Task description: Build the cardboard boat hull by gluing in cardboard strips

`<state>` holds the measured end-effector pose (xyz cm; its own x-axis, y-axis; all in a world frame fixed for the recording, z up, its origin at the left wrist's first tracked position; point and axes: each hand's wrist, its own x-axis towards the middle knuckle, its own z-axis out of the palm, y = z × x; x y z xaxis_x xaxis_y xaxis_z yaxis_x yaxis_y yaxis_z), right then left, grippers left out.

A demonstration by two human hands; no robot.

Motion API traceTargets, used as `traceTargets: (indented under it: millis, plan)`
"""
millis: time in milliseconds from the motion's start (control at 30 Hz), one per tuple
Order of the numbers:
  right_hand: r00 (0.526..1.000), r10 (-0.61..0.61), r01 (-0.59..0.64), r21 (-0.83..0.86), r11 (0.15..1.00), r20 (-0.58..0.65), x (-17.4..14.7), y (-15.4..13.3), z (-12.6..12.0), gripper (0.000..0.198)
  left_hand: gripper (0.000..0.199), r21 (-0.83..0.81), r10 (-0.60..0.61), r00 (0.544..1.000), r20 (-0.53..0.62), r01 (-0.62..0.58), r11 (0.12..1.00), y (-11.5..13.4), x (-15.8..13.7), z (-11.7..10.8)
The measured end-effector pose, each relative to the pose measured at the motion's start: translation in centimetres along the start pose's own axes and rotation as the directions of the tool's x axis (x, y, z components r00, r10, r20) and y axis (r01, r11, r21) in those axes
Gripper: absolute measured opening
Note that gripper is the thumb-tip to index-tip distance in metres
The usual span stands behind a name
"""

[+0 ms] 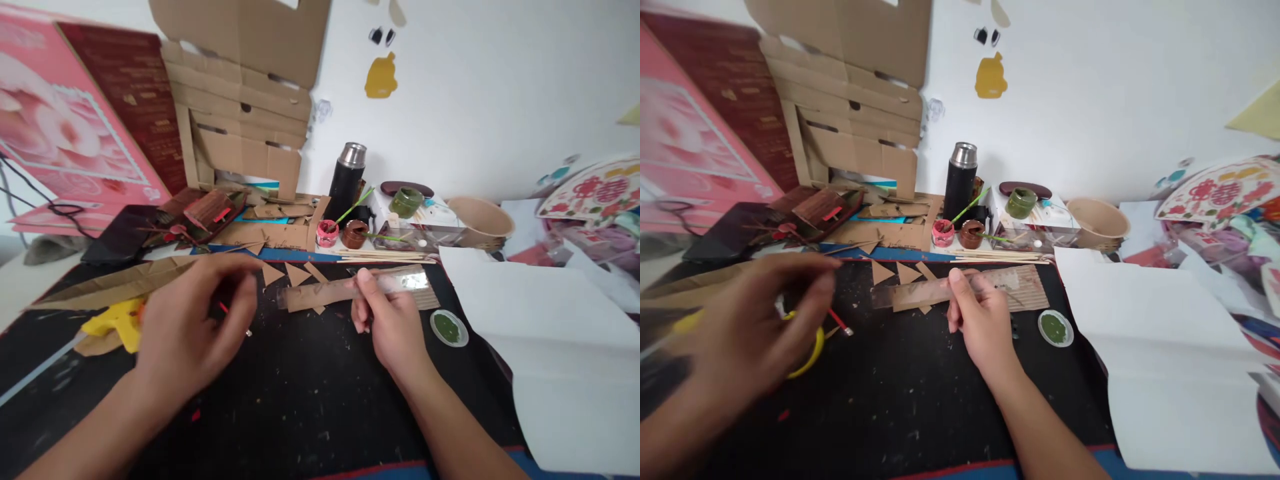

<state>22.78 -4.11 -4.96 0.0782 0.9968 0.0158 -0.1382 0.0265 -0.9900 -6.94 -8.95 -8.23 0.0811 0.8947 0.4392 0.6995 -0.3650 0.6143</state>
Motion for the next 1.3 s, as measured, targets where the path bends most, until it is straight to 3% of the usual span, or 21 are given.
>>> traceTargets:
  millis: [67,133,267,400,567,633,700,767,900,967,1100,1300]
  plan:
    - [0.999,-0.020,0.021,0.014,1.000,-0.035,0.2,-0.1,-0.2,0.046,0.028,0.160,-0.016,0.994,0.108,-0.002,0.987,2.6,5.5,1.4]
    - [0.998,-0.028,0.029,0.027,0.999,-0.054,0.5,0.0,-0.4,0.047,0.029,0.229,0.085,0.974,0.208,-0.133,0.964,4.1,8.2,2.8]
    - [0.996,-0.030,0.036,0.073,0.997,-0.082,0.8,0.1,-0.6,0.044,0.035,0.254,0.103,0.919,0.380,-0.211,0.944,3.8,7.8,4.7]
    - [0.998,-0.020,0.025,0.084,0.996,-0.061,0.9,0.3,-0.5,0.046,0.039,0.246,0.119,0.914,0.388,-0.227,0.942,3.3,6.7,6.0]
    - [1.000,-0.021,0.023,0.081,0.996,-0.022,1.0,0.4,-0.3,0.051,0.020,0.164,0.133,0.928,0.348,-0.199,0.966,3.9,7.0,6.7]
    - [1.000,-0.016,0.018,0.083,0.996,-0.017,1.0,0.5,-0.2,0.055,0.019,0.059,0.089,0.949,0.303,-0.112,0.992,4.2,7.2,6.5]
    - [1.000,-0.014,0.015,0.086,0.996,-0.008,1.0,0.5,-0.2,0.057,0.020,-0.099,-0.028,0.964,0.265,0.056,0.994,4.6,7.4,6.1]
    - [1.000,-0.016,0.015,0.085,0.996,0.003,0.9,0.5,-0.1,0.058,0.022,-0.284,-0.167,0.950,0.264,0.242,0.928,5.1,7.7,5.7]
    - [1.000,-0.004,0.004,0.074,0.997,0.003,0.7,0.4,0.0,0.059,0.044,-0.598,-0.348,0.884,0.312,0.467,0.651,5.7,8.0,5.4]
    - [1.000,-0.002,0.002,0.081,0.997,-0.004,0.7,0.4,0.0,0.060,0.053,-0.691,-0.400,0.863,0.310,0.493,0.528,5.8,8.1,5.5]
    - [0.999,-0.028,0.030,0.096,0.995,-0.019,0.8,0.5,0.0,0.058,0.055,-0.785,-0.440,0.858,0.265,0.457,0.418,6.0,7.8,5.7]
    - [0.998,-0.037,0.044,0.117,0.992,-0.058,1.0,0.6,0.0,0.054,0.042,-0.815,-0.388,0.823,0.415,0.526,0.243,7.5,7.0,5.3]
